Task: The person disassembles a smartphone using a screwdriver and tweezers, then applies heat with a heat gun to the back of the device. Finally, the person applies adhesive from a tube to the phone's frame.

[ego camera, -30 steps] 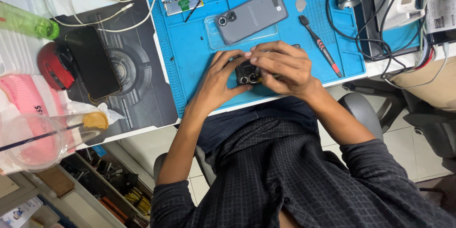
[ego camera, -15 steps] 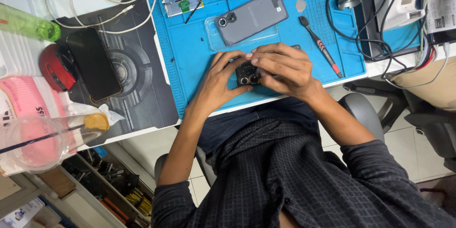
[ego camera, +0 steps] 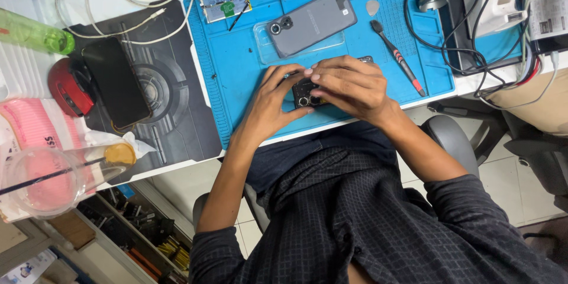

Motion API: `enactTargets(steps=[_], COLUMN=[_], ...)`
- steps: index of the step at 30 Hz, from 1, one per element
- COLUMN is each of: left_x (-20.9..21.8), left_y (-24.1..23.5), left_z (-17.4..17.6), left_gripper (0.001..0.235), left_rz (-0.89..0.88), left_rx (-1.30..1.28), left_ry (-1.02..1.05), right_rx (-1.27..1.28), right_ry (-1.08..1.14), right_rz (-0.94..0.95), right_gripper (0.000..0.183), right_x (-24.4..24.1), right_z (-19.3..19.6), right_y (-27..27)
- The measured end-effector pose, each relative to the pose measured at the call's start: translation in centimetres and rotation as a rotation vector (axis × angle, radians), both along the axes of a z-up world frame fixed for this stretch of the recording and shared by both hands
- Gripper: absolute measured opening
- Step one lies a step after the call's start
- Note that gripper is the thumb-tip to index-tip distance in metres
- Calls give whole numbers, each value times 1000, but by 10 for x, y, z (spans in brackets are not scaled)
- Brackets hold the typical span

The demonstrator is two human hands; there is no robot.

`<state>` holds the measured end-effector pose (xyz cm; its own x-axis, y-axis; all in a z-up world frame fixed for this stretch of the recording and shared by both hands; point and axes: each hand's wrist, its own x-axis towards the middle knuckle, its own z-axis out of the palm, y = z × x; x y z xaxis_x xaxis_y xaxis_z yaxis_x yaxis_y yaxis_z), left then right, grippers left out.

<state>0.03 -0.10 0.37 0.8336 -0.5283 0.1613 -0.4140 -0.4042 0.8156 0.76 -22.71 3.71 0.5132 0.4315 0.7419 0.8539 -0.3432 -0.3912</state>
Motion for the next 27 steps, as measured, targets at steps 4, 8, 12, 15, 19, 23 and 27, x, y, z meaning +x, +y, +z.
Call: enactTargets(steps=[4, 8, 12, 15, 19, 23, 27], left_x=[1, 1, 1, 1, 0, 0, 0], left_y=[0, 1, -1, 0, 1, 0, 0], left_z=[2, 3, 4, 4, 4, 2, 0], left_gripper=[76, 74, 74, 73, 73, 71, 72], left_rz=[-3, -6, 5, -3, -5, 2, -1], left_rx=[-3, 11, 27, 14, 14, 18, 21], left_ry=[-11, -19, -25, -29, -19, -27, -12], right_rx=[-5, 2, -23, -7, 0, 40, 57], right_ry=[59, 53, 81, 88, 98, 151, 216], right_rz=[-3, 15, -9, 7, 10, 28, 34], right_gripper=[40, 42, 44, 52, 44, 39, 34], right_x=[-1, -3, -6, -6, -6, -5, -7], right_z=[2, 2, 3, 2, 1, 1, 3], right_y=[-1, -1, -4, -4, -3, -7, -5])
